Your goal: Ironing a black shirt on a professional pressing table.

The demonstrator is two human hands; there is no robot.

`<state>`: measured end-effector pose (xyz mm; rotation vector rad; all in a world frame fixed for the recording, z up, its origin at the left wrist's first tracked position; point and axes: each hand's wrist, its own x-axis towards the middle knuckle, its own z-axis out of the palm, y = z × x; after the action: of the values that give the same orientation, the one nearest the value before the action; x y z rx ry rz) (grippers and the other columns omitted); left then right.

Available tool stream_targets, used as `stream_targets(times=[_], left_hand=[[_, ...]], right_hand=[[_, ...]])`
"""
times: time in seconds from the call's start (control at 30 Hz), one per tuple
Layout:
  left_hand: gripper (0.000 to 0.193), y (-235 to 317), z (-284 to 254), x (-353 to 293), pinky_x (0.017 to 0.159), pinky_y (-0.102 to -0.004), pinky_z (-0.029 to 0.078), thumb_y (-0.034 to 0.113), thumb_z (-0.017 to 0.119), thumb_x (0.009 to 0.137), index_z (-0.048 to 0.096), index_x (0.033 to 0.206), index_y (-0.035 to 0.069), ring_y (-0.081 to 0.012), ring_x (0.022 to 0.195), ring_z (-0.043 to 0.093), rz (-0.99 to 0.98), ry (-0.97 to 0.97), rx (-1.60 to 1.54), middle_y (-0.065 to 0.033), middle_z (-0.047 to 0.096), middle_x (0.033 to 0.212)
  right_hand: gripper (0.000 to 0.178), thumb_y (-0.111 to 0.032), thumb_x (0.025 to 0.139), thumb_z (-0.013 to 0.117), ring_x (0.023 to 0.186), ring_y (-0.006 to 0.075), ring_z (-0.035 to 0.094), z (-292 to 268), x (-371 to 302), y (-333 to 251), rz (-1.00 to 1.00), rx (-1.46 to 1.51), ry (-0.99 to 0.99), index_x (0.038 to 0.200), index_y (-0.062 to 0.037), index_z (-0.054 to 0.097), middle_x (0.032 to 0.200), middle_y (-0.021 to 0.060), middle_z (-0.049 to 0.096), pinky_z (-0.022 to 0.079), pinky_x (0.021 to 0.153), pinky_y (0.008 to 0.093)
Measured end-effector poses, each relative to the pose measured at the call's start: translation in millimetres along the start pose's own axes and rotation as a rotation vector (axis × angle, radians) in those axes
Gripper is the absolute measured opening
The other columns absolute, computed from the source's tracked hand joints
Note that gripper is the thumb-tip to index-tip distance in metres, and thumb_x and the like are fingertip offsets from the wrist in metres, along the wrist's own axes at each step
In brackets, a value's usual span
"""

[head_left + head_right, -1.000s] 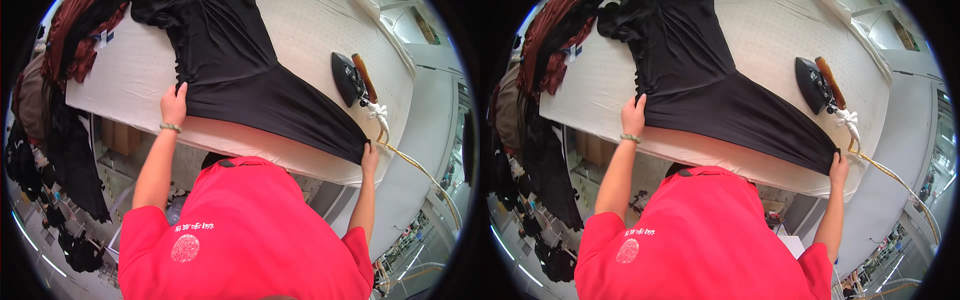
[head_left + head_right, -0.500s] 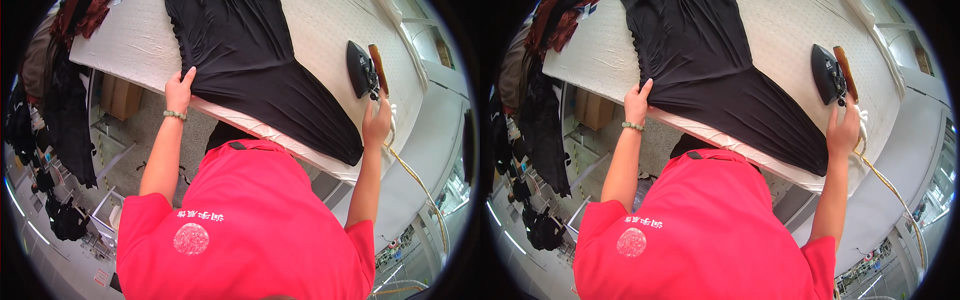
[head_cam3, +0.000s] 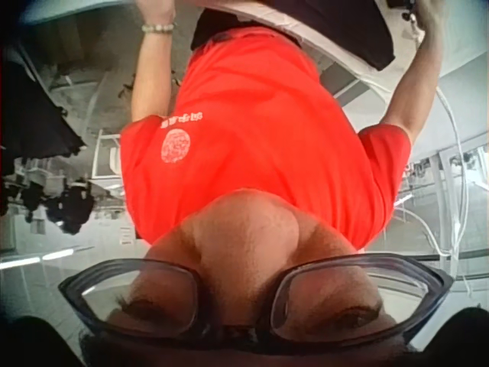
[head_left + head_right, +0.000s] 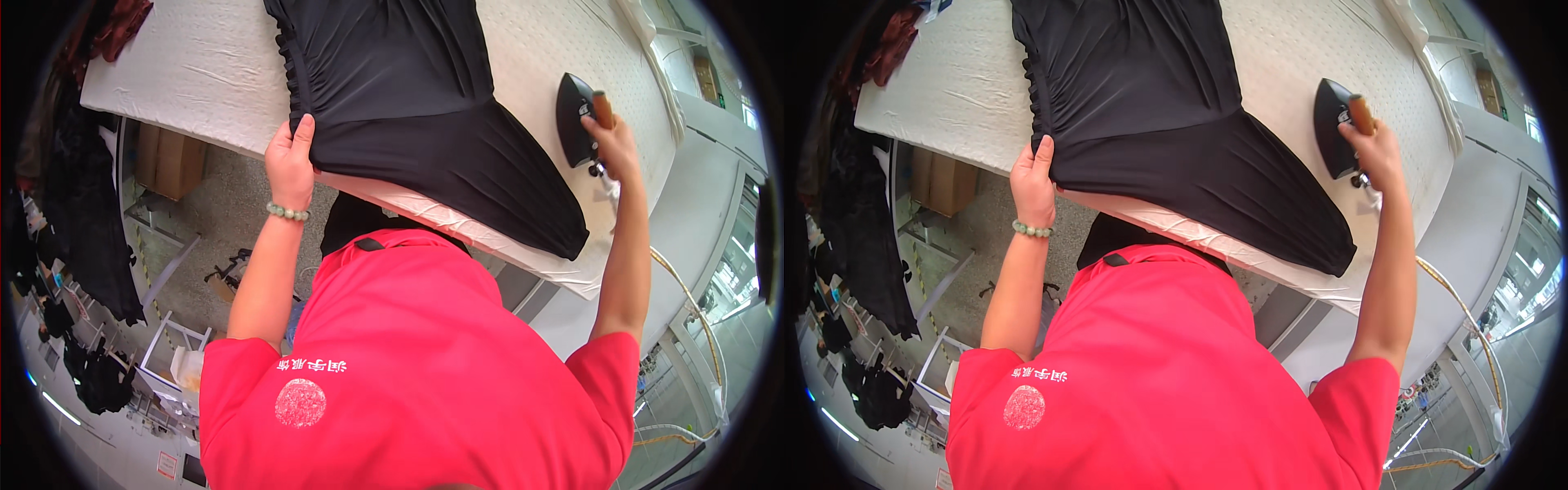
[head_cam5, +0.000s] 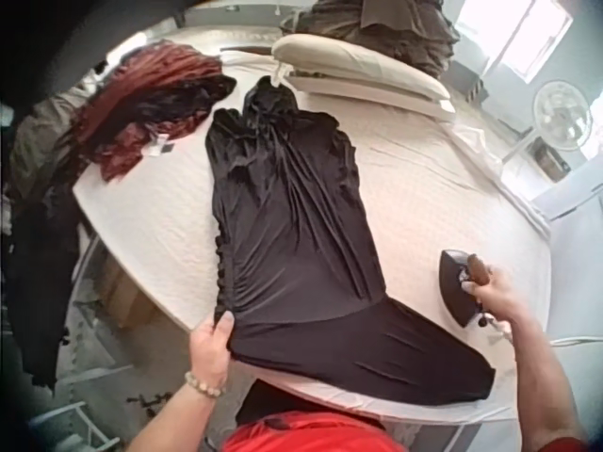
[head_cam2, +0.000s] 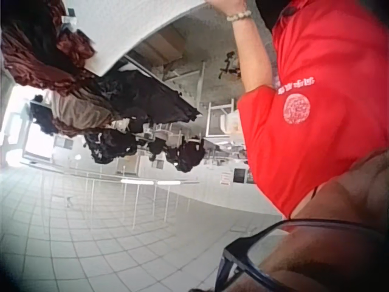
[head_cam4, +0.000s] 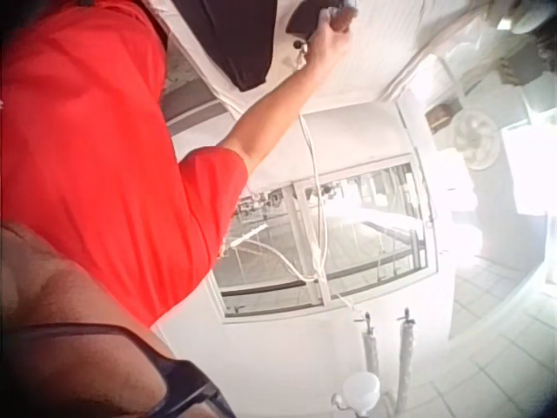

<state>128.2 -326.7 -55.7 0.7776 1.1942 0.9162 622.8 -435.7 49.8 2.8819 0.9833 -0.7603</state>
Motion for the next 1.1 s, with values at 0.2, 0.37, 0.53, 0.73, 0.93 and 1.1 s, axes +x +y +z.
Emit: stream_targets(times=[0.2,0.37,0.53,0.73,0.93,1.1], left_hand=[[0.023,4.4,4.5,-1.6,0.079,-0.0207,0.046,0.024,0.063,0.105,0.069,0.107,0.001,-0.0027,0.085,0.055,0.022,-0.031,-0.041,0.0042,0.067,0.096],[0.021,5.4,4.4,0.6,0.074,-0.0195,0.042,0.023,0.063,0.105,0.068,0.102,0.002,-0.0015,0.081,0.050,0.033,-0.024,0.072,0.0072,0.063,0.091],[0.020,11.8,2.2,-3.3,0.068,-0.0194,0.039,0.022,0.064,0.104,0.067,0.097,0.003,-0.0010,0.076,0.044,-0.008,-0.001,0.069,0.0095,0.058,0.085],[0.019,18.2,3.1,-7.1,0.071,-0.0196,0.043,0.021,0.064,0.104,0.068,0.101,0.002,-0.0013,0.078,0.049,0.063,-0.013,0.029,0.0074,0.063,0.087],[0.020,18.0,7.2,-4.8,0.077,-0.0202,0.047,0.019,0.064,0.104,0.069,0.107,-0.001,-0.0029,0.084,0.057,0.092,-0.002,0.117,0.0045,0.068,0.092],[0.021,21.5,9.4,-5.6,0.068,-0.0204,0.047,0.021,0.065,0.103,0.071,0.106,0.001,-0.0033,0.076,0.058,0.094,0.030,0.044,0.0047,0.068,0.089]], right_hand=[[0.040,-0.031,0.091,0.070,0.083,0.0379,0.072,85.4,-92.4,-105.5,-0.366,-0.151,0.048,0.122,-0.0054,0.066,0.090,0.0209,0.074,0.055,0.076,0.0498],[0.036,-0.023,0.086,0.069,0.089,0.0421,0.071,121.0,-145.8,-208.4,-0.429,-0.223,-0.263,0.118,-0.0051,0.066,0.092,0.0233,0.073,0.056,0.080,0.0521],[0.037,-0.023,0.087,0.069,0.091,0.0429,0.071,109.0,-132.4,-192.8,-0.308,-0.222,-0.188,0.118,-0.0042,0.066,0.092,0.0241,0.073,0.056,0.082,0.0515],[0.037,-0.025,0.091,0.068,0.094,0.0424,0.070,83.3,-111.8,-163.3,-0.065,-0.100,-0.024,0.122,-0.0051,0.065,0.093,0.0257,0.072,0.056,0.084,0.0502],[0.041,-0.019,0.081,0.072,0.085,0.0395,0.072,115.0,-166.6,-195.8,-0.533,-0.160,-0.353,0.117,-0.0016,0.064,0.084,0.0228,0.072,0.057,0.079,0.0503],[0.040,-0.018,0.081,0.071,0.082,0.0385,0.073,105.8,-170.1,-109.5,-0.430,-0.193,-0.306,0.117,-0.0016,0.064,0.081,0.0238,0.071,0.057,0.077,0.0508]])
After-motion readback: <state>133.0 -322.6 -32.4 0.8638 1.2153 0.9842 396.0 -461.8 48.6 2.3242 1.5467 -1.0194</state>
